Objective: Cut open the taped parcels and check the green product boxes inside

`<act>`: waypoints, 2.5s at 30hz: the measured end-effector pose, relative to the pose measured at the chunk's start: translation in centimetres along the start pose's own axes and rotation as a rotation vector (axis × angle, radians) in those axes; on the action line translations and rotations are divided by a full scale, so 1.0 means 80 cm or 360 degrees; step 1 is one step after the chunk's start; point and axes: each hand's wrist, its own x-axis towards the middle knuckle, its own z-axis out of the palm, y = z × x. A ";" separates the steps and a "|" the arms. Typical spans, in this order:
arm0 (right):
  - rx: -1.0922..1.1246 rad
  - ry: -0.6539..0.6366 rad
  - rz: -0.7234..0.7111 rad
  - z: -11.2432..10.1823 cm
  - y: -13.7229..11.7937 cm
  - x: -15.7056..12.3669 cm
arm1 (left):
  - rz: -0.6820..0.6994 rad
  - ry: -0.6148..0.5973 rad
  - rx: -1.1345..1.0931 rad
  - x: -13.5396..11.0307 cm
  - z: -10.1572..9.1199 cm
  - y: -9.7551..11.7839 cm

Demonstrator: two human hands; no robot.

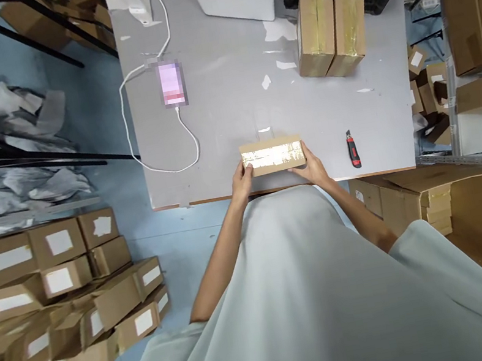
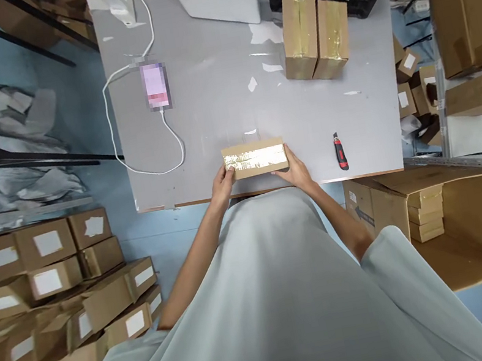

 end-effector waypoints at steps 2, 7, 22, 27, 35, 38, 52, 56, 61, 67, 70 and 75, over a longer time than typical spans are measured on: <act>0.0033 0.0037 0.0028 -0.003 -0.005 0.003 | -0.0064 0.0053 -0.0016 0.005 0.001 0.006; 0.0140 0.0154 0.0179 -0.018 -0.028 0.026 | -0.0028 0.0023 0.0046 0.023 -0.006 0.029; 0.0266 0.0058 0.0213 -0.019 0.003 0.110 | 0.0116 0.0096 0.0274 0.154 0.012 0.038; 0.0566 0.0112 0.0171 -0.007 0.024 0.118 | 0.0180 0.0075 0.0069 0.162 0.016 0.014; 0.0840 0.0117 0.0200 0.001 0.044 0.114 | 0.0031 0.0264 -0.0176 0.143 0.016 -0.011; 0.0972 0.0114 0.0290 0.001 0.059 0.093 | -0.0095 0.0306 -0.0314 0.108 0.012 -0.032; 0.0475 0.0196 -0.0041 -0.015 0.024 0.043 | 0.0181 0.0369 -0.0101 0.044 0.005 -0.010; 0.0329 0.0333 -0.0063 -0.046 0.001 0.050 | 0.0422 0.0446 0.0112 0.046 -0.003 0.010; 0.0218 0.0310 0.0115 -0.062 -0.010 0.062 | 0.0344 0.0366 0.0174 0.053 0.003 0.015; 0.0242 0.0249 0.0148 -0.062 0.000 0.066 | 0.0312 0.0351 0.0154 0.052 0.010 0.011; 0.0336 0.0252 0.0145 -0.057 0.012 0.067 | 0.0278 0.0367 0.0090 0.050 0.011 0.006; 0.0819 0.0224 0.0220 -0.039 0.056 0.064 | -0.0045 0.0318 -0.0219 0.048 0.006 -0.022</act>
